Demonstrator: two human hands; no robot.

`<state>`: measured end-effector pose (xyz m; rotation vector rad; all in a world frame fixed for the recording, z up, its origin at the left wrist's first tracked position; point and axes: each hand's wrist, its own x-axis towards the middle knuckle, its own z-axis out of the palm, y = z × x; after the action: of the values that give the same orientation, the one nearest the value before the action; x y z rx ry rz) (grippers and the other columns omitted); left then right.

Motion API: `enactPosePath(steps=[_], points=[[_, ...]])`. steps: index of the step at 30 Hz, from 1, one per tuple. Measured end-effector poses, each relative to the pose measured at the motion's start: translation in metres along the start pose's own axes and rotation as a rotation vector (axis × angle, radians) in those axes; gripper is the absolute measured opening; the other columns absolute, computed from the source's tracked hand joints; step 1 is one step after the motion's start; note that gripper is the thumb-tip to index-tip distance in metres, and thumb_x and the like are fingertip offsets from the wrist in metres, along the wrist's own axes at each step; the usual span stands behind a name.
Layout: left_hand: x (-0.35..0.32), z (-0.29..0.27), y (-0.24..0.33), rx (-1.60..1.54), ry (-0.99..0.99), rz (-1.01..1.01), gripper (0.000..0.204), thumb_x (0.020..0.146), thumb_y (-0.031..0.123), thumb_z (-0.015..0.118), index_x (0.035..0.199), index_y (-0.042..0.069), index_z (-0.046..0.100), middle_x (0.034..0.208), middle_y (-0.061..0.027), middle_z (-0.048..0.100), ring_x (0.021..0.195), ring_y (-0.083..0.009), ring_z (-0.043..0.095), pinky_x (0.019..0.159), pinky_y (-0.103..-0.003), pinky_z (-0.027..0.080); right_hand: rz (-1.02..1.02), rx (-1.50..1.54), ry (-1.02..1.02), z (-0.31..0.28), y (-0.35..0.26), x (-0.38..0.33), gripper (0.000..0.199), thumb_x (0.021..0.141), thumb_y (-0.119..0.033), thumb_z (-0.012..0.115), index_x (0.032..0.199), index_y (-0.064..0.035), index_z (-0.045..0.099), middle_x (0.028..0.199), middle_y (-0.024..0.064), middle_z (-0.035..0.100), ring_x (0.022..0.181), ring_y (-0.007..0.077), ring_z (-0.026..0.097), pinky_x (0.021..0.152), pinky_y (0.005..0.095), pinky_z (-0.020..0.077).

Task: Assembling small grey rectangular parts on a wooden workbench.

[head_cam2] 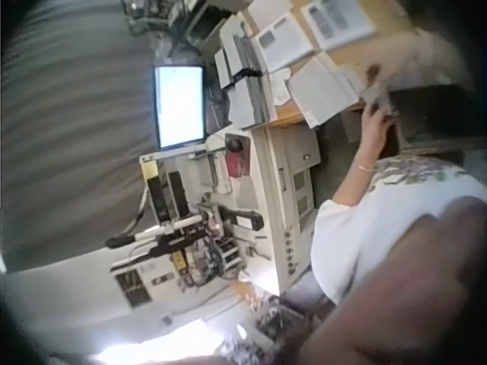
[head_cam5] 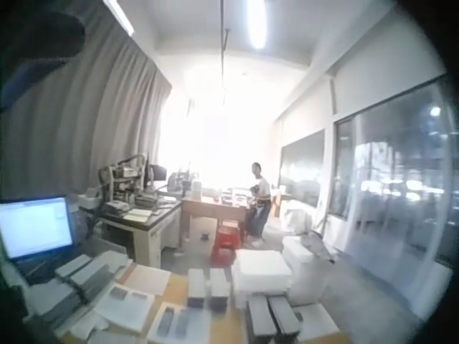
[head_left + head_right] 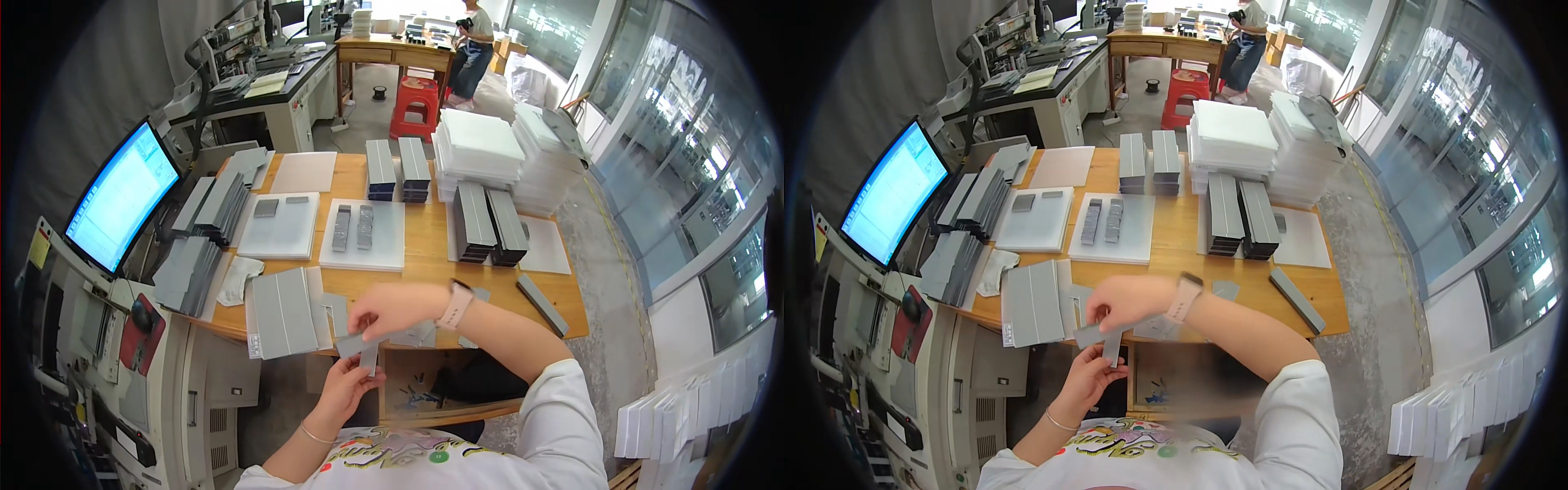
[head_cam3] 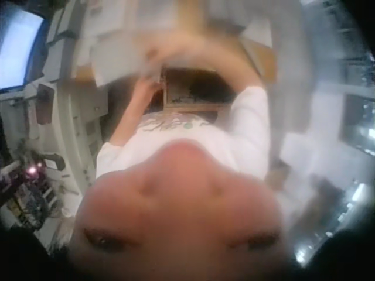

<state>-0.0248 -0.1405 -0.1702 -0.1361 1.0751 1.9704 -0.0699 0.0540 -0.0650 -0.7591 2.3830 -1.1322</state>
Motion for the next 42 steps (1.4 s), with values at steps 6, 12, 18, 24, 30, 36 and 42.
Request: enactPosePath(steps=[6, 12, 18, 24, 30, 36, 42], points=[[0.0, -0.021, 0.014, 0.032, -0.04, -0.006, 0.028, 0.077, 0.0, 0.053, 0.104, -0.004, 0.046, 0.091, -0.0154, 0.056, 0.075, -0.0236, 0.06, 0.071, -0.035, 0.051, 0.012, -0.181, -0.205, 0.013, -0.002, 0.039, 0.023, 0.069, -0.011, 0.061, 0.09, -0.001, 0.061, 0.081, 0.0113, 0.062, 0.074, 0.0238, 0.058, 0.067, 0.0328, 0.0456], [-0.003, -0.022, 0.017, 0.073, -0.12, -0.017, 0.039, 0.074, 0.0, 0.06, 0.11, -0.003, 0.044, 0.096, -0.0147, 0.055, 0.082, -0.0226, 0.059, 0.075, -0.034, 0.049, -0.009, -0.161, -0.288, 0.012, 0.01, 0.053, 0.023, 0.068, -0.012, 0.062, 0.089, -0.0021, 0.062, 0.08, 0.0108, 0.062, 0.075, 0.0238, 0.058, 0.067, 0.0327, 0.0457], [-0.009, -0.017, 0.018, 0.048, -0.123, 0.002, 0.044, 0.073, -0.003, 0.059, 0.113, -0.001, 0.041, 0.103, -0.0151, 0.054, 0.092, -0.0252, 0.057, 0.082, -0.037, 0.047, -0.018, -0.159, -0.343, 0.013, 0.013, 0.056, 0.023, 0.068, -0.013, 0.062, 0.089, -0.0029, 0.063, 0.081, 0.0105, 0.062, 0.077, 0.0232, 0.058, 0.069, 0.0324, 0.0455], [-0.013, -0.017, 0.017, -0.102, -0.211, 0.023, 0.048, 0.076, -0.002, 0.056, 0.119, -0.001, 0.035, 0.111, -0.0157, 0.048, 0.105, -0.0285, 0.05, 0.09, -0.04, 0.042, 0.002, -0.228, -0.381, 0.014, 0.013, 0.057, 0.023, 0.065, -0.012, 0.064, 0.086, -0.0049, 0.065, 0.08, 0.0095, 0.063, 0.076, 0.0222, 0.059, 0.067, 0.0327, 0.0459], [-0.016, -0.009, 0.015, -0.203, -0.129, 0.071, 0.049, 0.079, -0.001, 0.053, 0.122, -0.004, 0.03, 0.115, -0.0153, 0.044, 0.103, -0.0263, 0.05, 0.09, -0.039, 0.042, 0.02, -0.272, -0.481, 0.013, 0.008, 0.06, 0.021, 0.066, -0.012, 0.062, 0.086, -0.005, 0.065, 0.079, 0.0096, 0.064, 0.075, 0.023, 0.059, 0.067, 0.0326, 0.0457], [-0.013, -0.012, 0.007, -0.18, -0.098, 0.082, 0.044, 0.081, 0.004, 0.053, 0.121, 0.001, 0.034, 0.116, -0.0136, 0.045, 0.104, -0.0252, 0.05, 0.088, -0.037, 0.043, 0.021, -0.149, -0.522, 0.005, 0.017, 0.063, 0.026, 0.064, -0.012, 0.066, 0.09, -0.0056, 0.066, 0.081, 0.009, 0.065, 0.076, 0.0192, 0.06, 0.067, 0.0299, 0.0461], [-0.018, -0.014, 0.011, -0.227, -0.159, 0.133, 0.047, 0.074, -0.002, 0.052, 0.118, -0.002, 0.035, 0.117, -0.0134, 0.041, 0.103, -0.0251, 0.049, 0.089, -0.036, 0.041, 0.08, -0.214, -0.362, -0.022, -0.005, 0.06, 0.024, 0.068, -0.011, 0.067, 0.091, -0.0024, 0.064, 0.082, 0.0081, 0.065, 0.076, 0.0147, 0.06, 0.068, 0.0275, 0.0462]])
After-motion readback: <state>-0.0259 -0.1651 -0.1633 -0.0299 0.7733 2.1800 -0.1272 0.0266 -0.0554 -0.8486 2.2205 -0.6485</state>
